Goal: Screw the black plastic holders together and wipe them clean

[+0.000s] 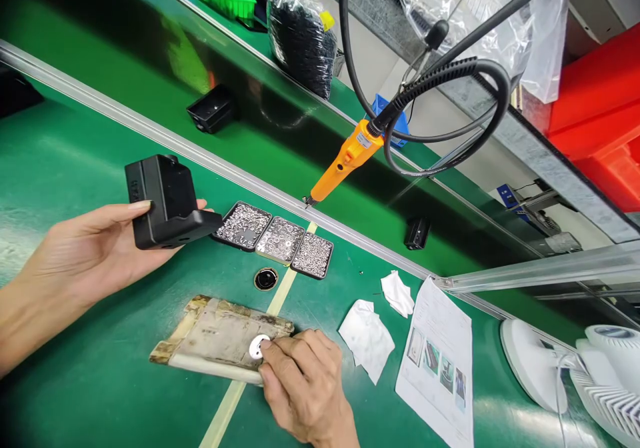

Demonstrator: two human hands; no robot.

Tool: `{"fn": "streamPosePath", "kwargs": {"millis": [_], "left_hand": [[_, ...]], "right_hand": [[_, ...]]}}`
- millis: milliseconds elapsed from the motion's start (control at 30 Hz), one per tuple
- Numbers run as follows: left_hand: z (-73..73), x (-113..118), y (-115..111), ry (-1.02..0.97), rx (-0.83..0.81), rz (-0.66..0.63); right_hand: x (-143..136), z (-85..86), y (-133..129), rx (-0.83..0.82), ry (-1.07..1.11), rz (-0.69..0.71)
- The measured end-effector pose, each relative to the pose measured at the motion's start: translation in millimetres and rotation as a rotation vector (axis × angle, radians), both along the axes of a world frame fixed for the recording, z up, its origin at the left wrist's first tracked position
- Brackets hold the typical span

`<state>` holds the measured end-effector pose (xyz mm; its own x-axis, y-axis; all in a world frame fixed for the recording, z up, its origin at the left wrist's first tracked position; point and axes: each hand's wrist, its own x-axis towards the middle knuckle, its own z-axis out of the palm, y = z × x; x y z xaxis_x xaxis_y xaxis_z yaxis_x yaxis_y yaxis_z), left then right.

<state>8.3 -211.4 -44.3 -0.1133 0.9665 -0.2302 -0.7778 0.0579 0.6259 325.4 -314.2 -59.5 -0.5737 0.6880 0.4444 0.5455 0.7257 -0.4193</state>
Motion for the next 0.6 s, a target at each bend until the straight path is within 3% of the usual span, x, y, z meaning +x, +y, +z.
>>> {"fn": "streamPosePath", "kwargs": {"millis": [600], "left_hand": [[2.8,1.7,-1.7,0.007,-0.024,-0.013]], "right_hand": [[-8.2,2.1,0.1,0.015,-0.009,-0.021]]}}
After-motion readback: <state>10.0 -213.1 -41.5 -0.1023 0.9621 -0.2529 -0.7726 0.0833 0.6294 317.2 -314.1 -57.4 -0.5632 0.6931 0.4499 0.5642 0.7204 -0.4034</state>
